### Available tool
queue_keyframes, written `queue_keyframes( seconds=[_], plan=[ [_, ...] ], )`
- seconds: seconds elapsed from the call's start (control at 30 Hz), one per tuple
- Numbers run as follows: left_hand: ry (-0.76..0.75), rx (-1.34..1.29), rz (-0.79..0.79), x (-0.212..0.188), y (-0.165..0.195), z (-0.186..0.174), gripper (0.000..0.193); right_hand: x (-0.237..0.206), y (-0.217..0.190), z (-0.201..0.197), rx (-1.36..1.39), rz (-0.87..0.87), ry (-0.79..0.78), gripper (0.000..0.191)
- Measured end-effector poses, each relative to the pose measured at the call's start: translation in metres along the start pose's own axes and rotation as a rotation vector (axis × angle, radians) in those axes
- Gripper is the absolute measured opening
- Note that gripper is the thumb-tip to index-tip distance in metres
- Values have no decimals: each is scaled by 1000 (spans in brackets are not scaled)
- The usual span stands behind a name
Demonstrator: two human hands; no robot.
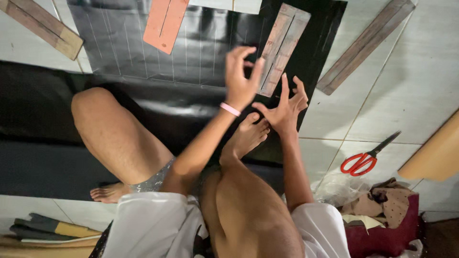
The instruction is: The person sits on the floor and uses a wooden ruler and a white marking tool to draw straight lines on a large black sheet of material. They repeatedly reposition the ruler to create a series of parallel lines across the surface.
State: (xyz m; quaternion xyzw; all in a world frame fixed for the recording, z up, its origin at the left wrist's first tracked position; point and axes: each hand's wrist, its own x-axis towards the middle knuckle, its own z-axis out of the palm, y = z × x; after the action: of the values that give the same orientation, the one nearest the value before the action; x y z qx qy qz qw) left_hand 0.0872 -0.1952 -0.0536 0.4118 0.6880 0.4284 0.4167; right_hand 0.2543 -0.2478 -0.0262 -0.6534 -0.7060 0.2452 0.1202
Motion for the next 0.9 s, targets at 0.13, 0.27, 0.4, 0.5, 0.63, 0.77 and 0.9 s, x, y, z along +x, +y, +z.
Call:
queue_keyframes(
  seconds=[0.13, 0.27, 0.4, 0.5, 0.63, 0.77, 0.9],
  plan=[
    [-112, 262, 172, 37, -17, -51, 51, 20, 1, -15, 8, -2, -33, 88],
    [-364, 496, 363, 50, -13, -61, 73, 32, 12, -30, -15, -46, -95, 82],
    [-460, 531, 305, 51, -4, -56, 86, 36, 15, -31, -34, -31, -99, 81],
    [-463, 566, 304, 52, -2, -53, 88, 35, 16, -28, -65, -77, -40, 77],
    [-474, 564, 294, 53, -2, -50, 91, 35, 18, -26, -59, -46, -41, 77],
    [-467, 568, 293, 54, -1, -46, 92, 38, 21, -27, -40, -36, -30, 77],
    [-464, 572, 284, 56, 0, -44, 94, 41, 21, -29, -48, -23, -39, 77]
  ],
)
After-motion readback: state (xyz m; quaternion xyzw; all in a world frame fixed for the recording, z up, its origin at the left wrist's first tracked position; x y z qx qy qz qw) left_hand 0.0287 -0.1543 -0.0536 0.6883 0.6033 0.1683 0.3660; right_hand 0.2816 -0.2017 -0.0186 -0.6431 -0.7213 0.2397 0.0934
